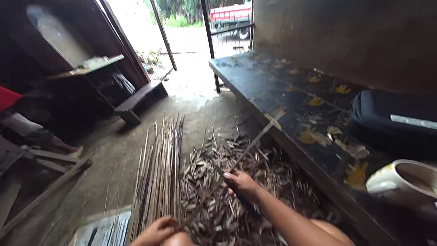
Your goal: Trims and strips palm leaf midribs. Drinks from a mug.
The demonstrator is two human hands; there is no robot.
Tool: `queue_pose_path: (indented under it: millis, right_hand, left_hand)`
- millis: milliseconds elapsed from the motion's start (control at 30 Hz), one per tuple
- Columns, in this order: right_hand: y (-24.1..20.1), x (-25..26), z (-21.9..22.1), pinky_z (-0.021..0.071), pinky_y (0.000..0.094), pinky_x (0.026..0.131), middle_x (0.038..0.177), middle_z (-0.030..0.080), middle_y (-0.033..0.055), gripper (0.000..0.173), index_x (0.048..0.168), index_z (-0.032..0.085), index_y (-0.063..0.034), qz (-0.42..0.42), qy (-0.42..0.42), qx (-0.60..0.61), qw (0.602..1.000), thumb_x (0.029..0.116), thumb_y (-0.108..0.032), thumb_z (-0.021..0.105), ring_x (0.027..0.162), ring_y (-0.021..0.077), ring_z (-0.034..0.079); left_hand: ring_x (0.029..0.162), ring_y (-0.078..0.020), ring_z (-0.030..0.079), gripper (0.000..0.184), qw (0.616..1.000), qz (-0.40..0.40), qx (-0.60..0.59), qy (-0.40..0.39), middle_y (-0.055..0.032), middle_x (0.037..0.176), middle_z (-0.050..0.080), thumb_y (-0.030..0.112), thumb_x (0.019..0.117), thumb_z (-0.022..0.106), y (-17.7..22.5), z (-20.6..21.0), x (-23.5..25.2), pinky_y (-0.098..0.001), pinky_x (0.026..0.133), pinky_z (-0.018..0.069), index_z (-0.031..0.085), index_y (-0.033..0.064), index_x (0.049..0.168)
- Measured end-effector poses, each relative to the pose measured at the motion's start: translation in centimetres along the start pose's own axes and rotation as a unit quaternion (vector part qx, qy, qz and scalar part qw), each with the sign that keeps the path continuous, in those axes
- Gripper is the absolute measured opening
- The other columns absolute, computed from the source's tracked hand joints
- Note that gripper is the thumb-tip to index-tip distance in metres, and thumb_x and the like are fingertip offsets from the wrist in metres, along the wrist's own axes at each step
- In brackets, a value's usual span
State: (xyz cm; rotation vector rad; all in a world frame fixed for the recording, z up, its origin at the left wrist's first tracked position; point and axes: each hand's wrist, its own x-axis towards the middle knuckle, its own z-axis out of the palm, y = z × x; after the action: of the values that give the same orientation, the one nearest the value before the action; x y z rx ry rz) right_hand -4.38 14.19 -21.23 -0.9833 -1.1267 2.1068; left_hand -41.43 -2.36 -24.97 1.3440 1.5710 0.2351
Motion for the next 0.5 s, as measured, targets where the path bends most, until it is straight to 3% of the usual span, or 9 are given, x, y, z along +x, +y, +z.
queue_pose_path:
  millis: [67, 200, 300, 367, 500]
  right_hand:
    - [0.9, -0.3, 1.4, 0.0548, 0.0289, 0.054, 0.085, 0.069, 0.0091, 0.034, 0.137, 0.053, -0.0053, 0.011, -0.017, -0.008, 1.000, 0.1083, -0.025, 0.050, 0.060, 0.0145, 0.064]
    - [1.8, -0.7, 3.1, 0.0544, 0.0272, 0.052, 0.087, 0.071, 0.0089, 0.035, 0.138, 0.055, -0.0041, 0.009, -0.043, -0.031, 0.999, 0.1081, -0.021, 0.050, 0.059, 0.0129, 0.064]
    - [1.5, -1.5, 2.8, 0.0533, 0.0266, 0.050, 0.084, 0.070, 0.0089, 0.033, 0.137, 0.055, -0.0031, -0.001, -0.026, 0.003, 1.000, 0.1083, -0.020, 0.050, 0.056, 0.0128, 0.062]
    - [0.6, -2.2, 1.7, 0.0528, 0.0256, 0.048, 0.082, 0.070, 0.0085, 0.033, 0.137, 0.053, -0.0027, -0.009, 0.006, 0.012, 1.000, 0.1086, -0.020, 0.049, 0.054, 0.0121, 0.062]
    - [-1.3, -2.7, -1.4, 0.0523, 0.0247, 0.051, 0.080, 0.069, 0.0074, 0.030, 0.134, 0.052, -0.0029, -0.023, 0.080, -0.004, 0.997, 0.1103, -0.021, 0.046, 0.056, 0.0109, 0.061]
  left_hand:
    - [0.113, -0.0191, 0.067, 0.043, 0.998, 0.023, -0.036, -0.041, -0.0084, 0.124, 0.070, 0.024, 0.0970, 0.060, 3.1, 0.1, 1.8, -0.0422, 0.100, 0.0543, 0.060, 0.0066, 0.136]
    - [0.118, -0.0159, 0.065, 0.049, 0.994, 0.091, -0.031, -0.042, -0.0086, 0.132, 0.066, 0.027, 0.1027, 0.055, 13.7, 1.9, 4.9, -0.0382, 0.104, 0.0520, 0.051, 0.0060, 0.146]
    - [0.094, -0.0112, 0.071, 0.032, 0.989, 0.143, -0.034, -0.014, -0.0042, 0.108, 0.072, 0.025, 0.1048, 0.053, 17.6, 3.7, 7.1, -0.0336, 0.089, 0.0593, 0.061, 0.0065, 0.130]
    - [0.080, -0.0110, 0.069, 0.029, 0.991, 0.132, -0.028, 0.005, -0.0046, 0.097, 0.071, 0.022, 0.1058, 0.051, 18.6, 4.4, 7.8, -0.0327, 0.078, 0.0598, 0.066, 0.0056, 0.124]
    - [0.072, -0.0090, 0.065, 0.027, 0.988, 0.127, -0.021, 0.083, -0.0023, 0.088, 0.069, 0.022, 0.1033, 0.052, 18.0, 5.3, 8.7, -0.0306, 0.072, 0.0562, 0.069, 0.0075, 0.116]
